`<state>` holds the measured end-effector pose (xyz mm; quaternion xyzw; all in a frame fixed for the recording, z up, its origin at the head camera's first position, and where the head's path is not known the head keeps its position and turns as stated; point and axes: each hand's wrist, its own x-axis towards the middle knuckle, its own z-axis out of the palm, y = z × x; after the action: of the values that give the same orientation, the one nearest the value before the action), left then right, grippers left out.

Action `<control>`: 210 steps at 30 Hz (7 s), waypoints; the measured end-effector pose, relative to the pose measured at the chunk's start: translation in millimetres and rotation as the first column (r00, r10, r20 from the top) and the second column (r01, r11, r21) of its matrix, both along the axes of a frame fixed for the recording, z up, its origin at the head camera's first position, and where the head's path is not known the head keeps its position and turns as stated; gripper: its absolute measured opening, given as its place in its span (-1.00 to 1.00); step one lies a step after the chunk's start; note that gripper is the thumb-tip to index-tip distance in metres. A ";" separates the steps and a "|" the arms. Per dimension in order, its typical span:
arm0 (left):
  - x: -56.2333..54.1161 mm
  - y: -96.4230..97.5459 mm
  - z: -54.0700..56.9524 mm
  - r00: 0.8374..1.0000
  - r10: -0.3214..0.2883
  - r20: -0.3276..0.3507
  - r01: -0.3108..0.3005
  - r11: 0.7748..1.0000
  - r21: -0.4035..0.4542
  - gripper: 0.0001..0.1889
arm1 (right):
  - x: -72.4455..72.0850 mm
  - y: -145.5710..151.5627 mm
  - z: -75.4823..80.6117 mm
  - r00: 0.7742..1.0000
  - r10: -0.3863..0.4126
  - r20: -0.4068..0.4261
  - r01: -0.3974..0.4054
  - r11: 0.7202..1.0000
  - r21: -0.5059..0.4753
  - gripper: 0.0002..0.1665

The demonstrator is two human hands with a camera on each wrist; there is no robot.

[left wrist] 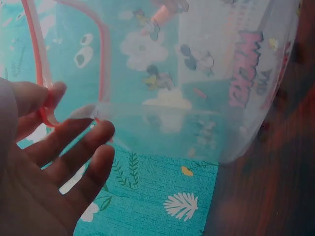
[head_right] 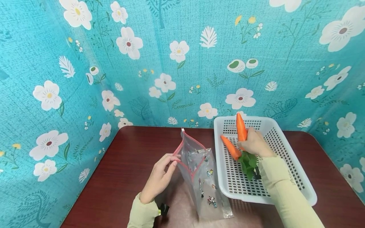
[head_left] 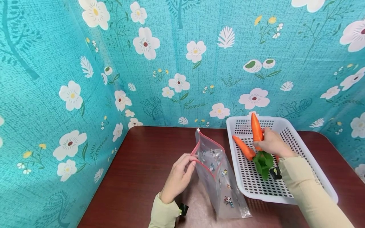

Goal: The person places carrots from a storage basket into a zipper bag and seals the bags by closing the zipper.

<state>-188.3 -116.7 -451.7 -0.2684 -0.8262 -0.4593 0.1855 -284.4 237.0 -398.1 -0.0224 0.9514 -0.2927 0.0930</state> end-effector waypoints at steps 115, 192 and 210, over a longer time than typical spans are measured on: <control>1.0 3.6 1.8 0.999 0.035 0.012 -0.036 0.997 0.071 -0.83 | 61.3 -107.6 75.3 0.967 -0.012 -0.255 -0.075 0.940 -0.332 -0.28; -0.4 2.0 1.0 0.997 0.054 -0.052 -0.050 0.996 0.076 -0.91 | 67.6 -124.9 41.8 0.953 0.133 -0.271 -0.149 0.988 -0.037 -0.43; -3.8 -7.8 1.9 0.981 0.135 -0.137 -0.110 0.978 0.180 -0.86 | 69.9 -115.5 54.9 0.943 0.146 -0.298 -0.144 0.989 0.029 -0.81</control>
<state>-192.0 -124.5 -449.9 -0.2334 -0.7824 -0.4951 0.2971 -214.5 121.4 -343.3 -0.1359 0.9512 -0.2752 -0.0308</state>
